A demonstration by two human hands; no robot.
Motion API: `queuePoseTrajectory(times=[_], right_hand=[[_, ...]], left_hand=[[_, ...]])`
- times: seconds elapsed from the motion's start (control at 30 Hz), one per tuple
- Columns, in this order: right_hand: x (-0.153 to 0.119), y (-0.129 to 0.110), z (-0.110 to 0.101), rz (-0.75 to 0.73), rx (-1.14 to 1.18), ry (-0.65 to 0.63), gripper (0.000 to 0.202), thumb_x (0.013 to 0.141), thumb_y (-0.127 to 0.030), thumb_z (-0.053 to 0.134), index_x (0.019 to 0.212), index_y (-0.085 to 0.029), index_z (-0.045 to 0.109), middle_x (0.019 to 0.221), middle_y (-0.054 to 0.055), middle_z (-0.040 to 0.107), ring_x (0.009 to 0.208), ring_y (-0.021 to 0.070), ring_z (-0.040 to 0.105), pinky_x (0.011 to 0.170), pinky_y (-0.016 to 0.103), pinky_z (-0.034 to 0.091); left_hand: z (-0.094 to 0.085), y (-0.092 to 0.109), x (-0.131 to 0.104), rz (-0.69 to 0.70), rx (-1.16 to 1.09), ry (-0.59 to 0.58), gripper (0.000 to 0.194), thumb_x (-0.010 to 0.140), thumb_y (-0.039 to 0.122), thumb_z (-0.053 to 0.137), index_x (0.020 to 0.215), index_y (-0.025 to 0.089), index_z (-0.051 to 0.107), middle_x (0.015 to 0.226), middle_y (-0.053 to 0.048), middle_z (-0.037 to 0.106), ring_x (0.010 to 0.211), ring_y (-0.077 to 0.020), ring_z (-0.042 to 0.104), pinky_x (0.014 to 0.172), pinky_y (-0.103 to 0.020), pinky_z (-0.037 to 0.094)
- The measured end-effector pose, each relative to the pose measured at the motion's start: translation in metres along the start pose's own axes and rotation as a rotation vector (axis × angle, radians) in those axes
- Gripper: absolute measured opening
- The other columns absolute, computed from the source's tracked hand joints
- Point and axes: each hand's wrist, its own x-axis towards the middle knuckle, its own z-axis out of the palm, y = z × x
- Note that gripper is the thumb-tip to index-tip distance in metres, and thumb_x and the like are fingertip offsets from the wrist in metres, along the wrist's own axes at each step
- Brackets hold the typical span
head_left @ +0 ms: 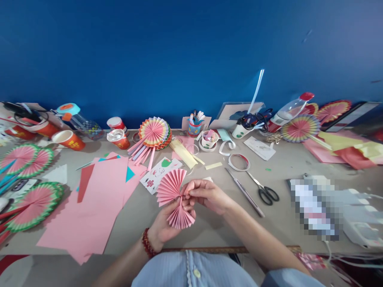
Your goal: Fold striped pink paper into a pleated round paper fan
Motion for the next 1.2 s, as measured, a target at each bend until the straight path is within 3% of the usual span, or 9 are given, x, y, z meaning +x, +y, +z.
queuePoseTrajectory(times=[0.2,0.43,0.5,0.57,0.63,0.73,0.83,1.1,1.2], right_hand=[[0.003,0.009,-0.004,0.015,0.030,0.053,0.021,0.073,-0.030,0.081,0.083,-0.013,0.074,0.073,0.003,0.066,0.060,0.0089,0.059,0.053,0.019,0.041],[-0.003,0.002,0.000,-0.049,0.004,0.135,0.021,0.071,-0.031,0.083,0.082,-0.015,0.076,0.079,0.004,0.069,0.071,0.0112,0.061,0.065,0.022,0.048],[-0.004,0.001,-0.001,-0.063,-0.020,0.139,0.021,0.072,-0.032,0.083,0.082,-0.015,0.076,0.081,0.005,0.069,0.073,0.0119,0.061,0.067,0.023,0.049],[-0.002,0.002,-0.002,-0.065,-0.053,0.139,0.021,0.073,-0.033,0.082,0.083,-0.016,0.076,0.085,0.005,0.070,0.074,0.0118,0.062,0.068,0.023,0.050],[0.000,0.005,-0.003,-0.064,-0.101,0.131,0.021,0.074,-0.034,0.081,0.084,-0.016,0.076,0.087,0.004,0.070,0.074,0.0113,0.061,0.069,0.023,0.049],[0.004,0.010,0.001,-0.069,-0.175,0.105,0.020,0.076,-0.034,0.080,0.086,-0.017,0.076,0.087,0.004,0.069,0.076,0.0113,0.061,0.072,0.024,0.049],[0.004,0.012,0.010,-0.096,-0.229,0.107,0.018,0.077,-0.033,0.078,0.084,-0.017,0.077,0.090,0.003,0.068,0.077,0.0115,0.060,0.075,0.025,0.048],[-0.002,0.018,0.019,-0.126,-0.294,0.129,0.022,0.077,-0.038,0.079,0.079,-0.017,0.075,0.092,0.003,0.064,0.080,0.0131,0.059,0.075,0.026,0.048],[-0.001,0.016,0.019,-0.105,-0.226,0.115,0.027,0.078,-0.041,0.078,0.079,-0.015,0.072,0.090,0.004,0.065,0.077,0.0131,0.060,0.074,0.027,0.049]], left_hand=[[0.001,0.004,0.001,0.013,0.107,0.026,0.017,0.075,0.024,0.081,0.084,0.014,0.070,0.076,-0.002,0.066,0.072,-0.0141,0.064,0.084,-0.032,0.054],[-0.007,0.031,-0.014,0.202,0.396,0.152,0.025,0.074,0.018,0.079,0.098,0.019,0.072,0.101,-0.006,0.071,0.086,-0.0181,0.067,0.077,-0.026,0.052],[-0.010,0.042,-0.023,0.416,0.504,0.196,0.031,0.073,0.019,0.078,0.103,0.022,0.071,0.105,-0.004,0.069,0.093,-0.0195,0.065,0.079,-0.026,0.052],[-0.007,0.051,-0.033,0.723,0.697,0.268,0.028,0.077,0.020,0.076,0.104,0.024,0.071,0.115,-0.004,0.065,0.110,-0.0212,0.059,0.095,-0.028,0.048],[0.001,0.055,-0.040,0.887,0.980,0.291,0.018,0.078,0.018,0.075,0.095,0.023,0.075,0.114,-0.005,0.064,0.116,-0.0226,0.054,0.107,-0.028,0.037],[0.014,0.054,-0.040,0.869,1.364,0.174,0.019,0.075,0.017,0.078,0.091,0.026,0.077,0.106,-0.007,0.065,0.110,-0.0263,0.052,0.107,-0.032,0.034],[0.019,0.049,-0.030,0.889,1.522,0.132,0.024,0.075,0.016,0.078,0.095,0.028,0.076,0.100,-0.007,0.065,0.103,-0.0279,0.052,0.100,-0.034,0.037],[0.011,0.047,-0.024,0.825,1.363,0.119,0.006,0.078,0.018,0.074,0.078,0.024,0.075,0.086,-0.007,0.066,0.091,-0.0250,0.054,0.094,-0.032,0.038],[0.006,0.049,-0.024,0.861,1.454,0.070,0.003,0.082,0.020,0.070,0.081,0.022,0.072,0.088,-0.006,0.065,0.090,-0.0232,0.056,0.088,-0.032,0.042]])
